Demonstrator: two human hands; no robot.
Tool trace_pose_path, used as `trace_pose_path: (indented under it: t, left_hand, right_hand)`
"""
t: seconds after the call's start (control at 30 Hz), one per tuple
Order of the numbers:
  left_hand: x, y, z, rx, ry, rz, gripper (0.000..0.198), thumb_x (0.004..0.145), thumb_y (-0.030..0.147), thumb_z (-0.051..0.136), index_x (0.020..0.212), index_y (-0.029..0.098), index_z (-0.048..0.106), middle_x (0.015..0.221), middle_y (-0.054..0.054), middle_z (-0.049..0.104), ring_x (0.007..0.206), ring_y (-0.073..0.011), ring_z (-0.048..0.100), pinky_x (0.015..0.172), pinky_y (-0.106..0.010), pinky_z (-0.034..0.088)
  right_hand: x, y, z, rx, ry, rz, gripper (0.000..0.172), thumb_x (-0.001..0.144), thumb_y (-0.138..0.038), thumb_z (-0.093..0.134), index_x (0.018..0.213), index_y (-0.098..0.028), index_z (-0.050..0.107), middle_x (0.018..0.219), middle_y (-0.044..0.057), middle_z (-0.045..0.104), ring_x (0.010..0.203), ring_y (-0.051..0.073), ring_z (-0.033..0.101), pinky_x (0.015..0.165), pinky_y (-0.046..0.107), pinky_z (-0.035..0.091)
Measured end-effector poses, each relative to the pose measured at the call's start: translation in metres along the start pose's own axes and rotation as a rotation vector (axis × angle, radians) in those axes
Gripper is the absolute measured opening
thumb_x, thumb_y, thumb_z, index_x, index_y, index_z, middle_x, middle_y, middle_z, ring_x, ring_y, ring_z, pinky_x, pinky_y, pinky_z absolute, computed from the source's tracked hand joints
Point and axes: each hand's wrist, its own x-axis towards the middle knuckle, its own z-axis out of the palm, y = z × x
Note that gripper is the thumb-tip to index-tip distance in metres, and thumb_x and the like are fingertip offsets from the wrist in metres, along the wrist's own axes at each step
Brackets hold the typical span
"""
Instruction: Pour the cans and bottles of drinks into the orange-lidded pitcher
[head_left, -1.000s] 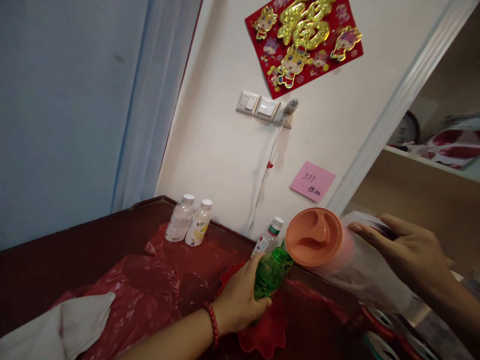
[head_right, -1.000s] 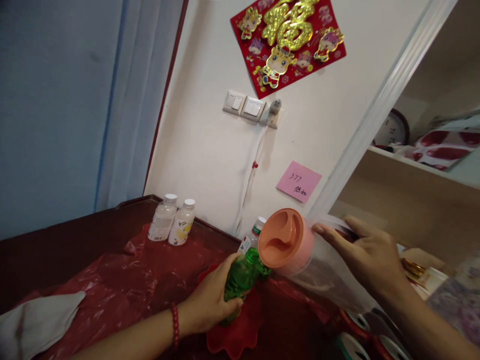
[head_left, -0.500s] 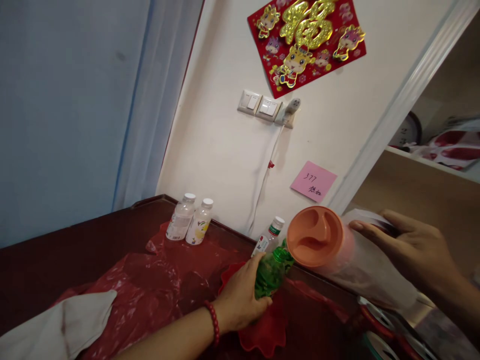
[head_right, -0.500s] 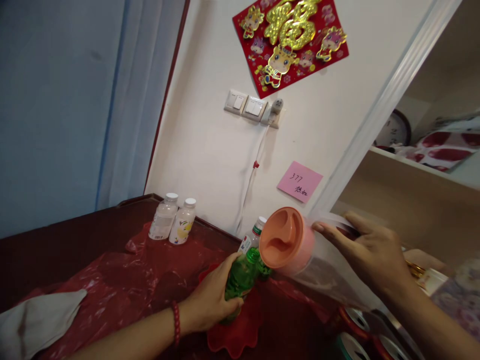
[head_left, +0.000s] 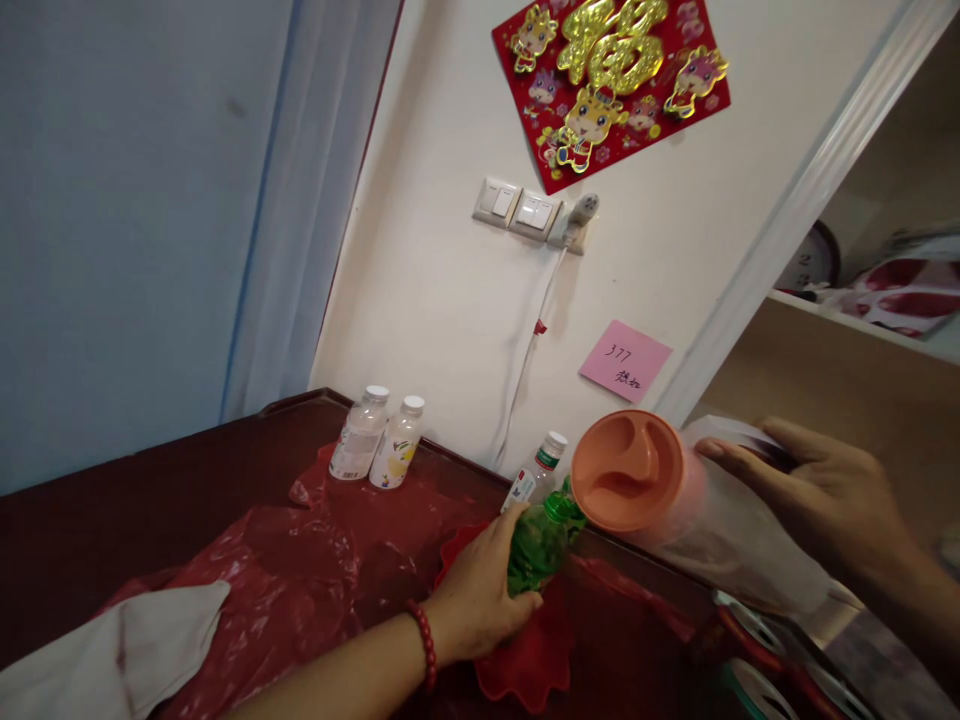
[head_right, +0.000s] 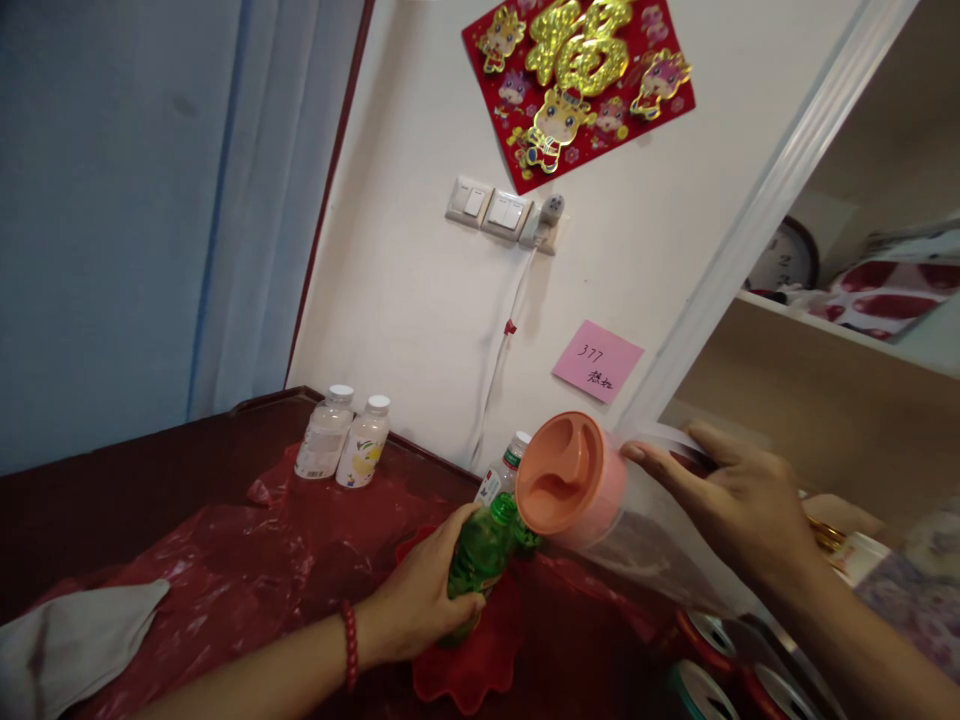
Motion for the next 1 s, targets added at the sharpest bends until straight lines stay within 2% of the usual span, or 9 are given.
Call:
trace_pose_path:
  t: [0.53, 1.0]
  left_hand:
    - [-0.001, -0.003, 0.000, -0.011, -0.005, -0.011, 0.091, 0.069, 0.014, 0.069, 0.151, 0.022, 0.030, 0.151, -0.013, 0.050, 0.137, -0.0304, 0.049, 0.117, -0.046, 0.038]
    - [-0.001, -0.003, 0.000, 0.014, -0.009, -0.013, 0.092, 0.069, 0.013, 0.069, 0.152, 0.019, 0.029, 0.153, -0.014, 0.048, 0.139, -0.0309, 0.047, 0.118, -0.046, 0.038]
  right_hand:
    - [0.001, -0.007, -0.005, -0.023, 0.005, 0.001, 0.066, 0.068, -0.083, 0.068, 0.054, -0.020, 0.052, 0.052, -0.003, 0.039, 0.051, 0.016, 0.037, 0.046, 0.025, 0.026]
    - [0.003, -0.010, -0.006, -0.020, 0.014, -0.016, 0.065, 0.071, -0.079, 0.069, 0.053, -0.020, 0.049, 0.052, -0.003, 0.036, 0.051, 0.014, 0.035, 0.046, 0.025, 0.025]
